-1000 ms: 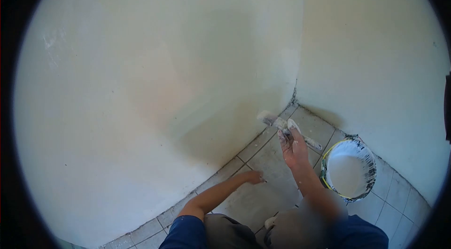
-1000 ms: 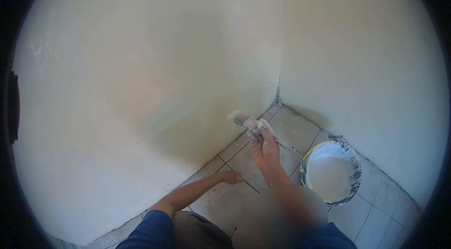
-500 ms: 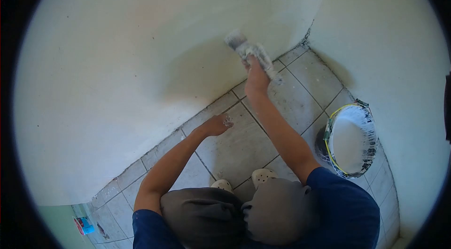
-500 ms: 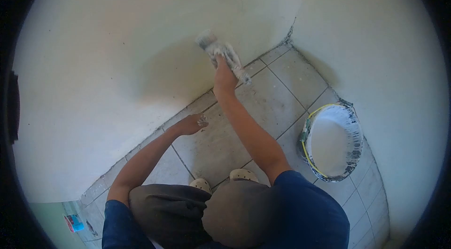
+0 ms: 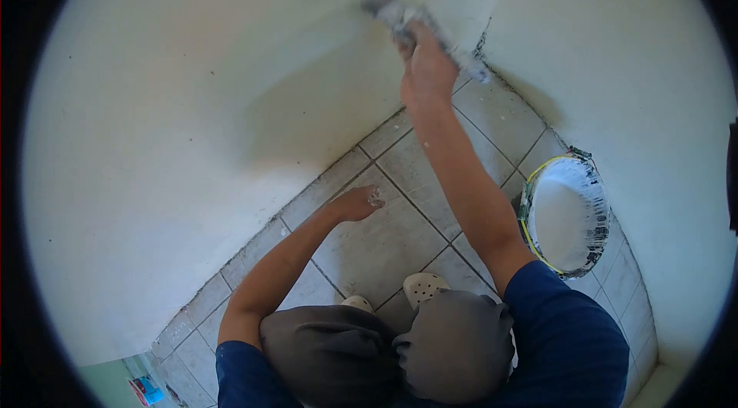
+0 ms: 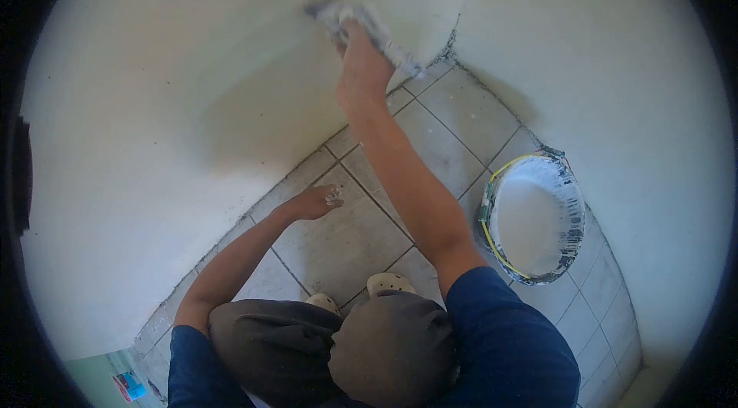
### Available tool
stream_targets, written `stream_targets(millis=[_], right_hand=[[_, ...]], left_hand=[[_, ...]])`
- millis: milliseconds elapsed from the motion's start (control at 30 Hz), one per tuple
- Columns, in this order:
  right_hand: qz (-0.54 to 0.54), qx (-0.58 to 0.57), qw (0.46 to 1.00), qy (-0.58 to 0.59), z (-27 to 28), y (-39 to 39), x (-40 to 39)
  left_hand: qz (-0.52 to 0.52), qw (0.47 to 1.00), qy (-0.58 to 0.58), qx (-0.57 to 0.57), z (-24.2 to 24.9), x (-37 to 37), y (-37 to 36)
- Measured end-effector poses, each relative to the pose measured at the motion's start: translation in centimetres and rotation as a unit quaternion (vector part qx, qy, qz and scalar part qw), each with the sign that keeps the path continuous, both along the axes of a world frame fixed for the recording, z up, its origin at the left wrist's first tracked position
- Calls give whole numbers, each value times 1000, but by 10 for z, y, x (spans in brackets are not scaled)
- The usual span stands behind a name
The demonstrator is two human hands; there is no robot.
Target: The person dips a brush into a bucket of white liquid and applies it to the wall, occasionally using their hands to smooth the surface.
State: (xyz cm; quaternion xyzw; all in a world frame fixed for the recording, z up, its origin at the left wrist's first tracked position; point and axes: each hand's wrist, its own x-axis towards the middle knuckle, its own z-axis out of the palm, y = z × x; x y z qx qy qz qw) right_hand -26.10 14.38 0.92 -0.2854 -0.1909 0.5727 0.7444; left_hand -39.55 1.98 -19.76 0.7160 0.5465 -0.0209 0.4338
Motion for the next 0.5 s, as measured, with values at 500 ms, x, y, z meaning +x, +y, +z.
stream_targets(millis=[500], right_hand=[[-7,-188,981,-48,-206,17,-25]], left_hand=[[16,1000,16,-5,0,-17,-8]])
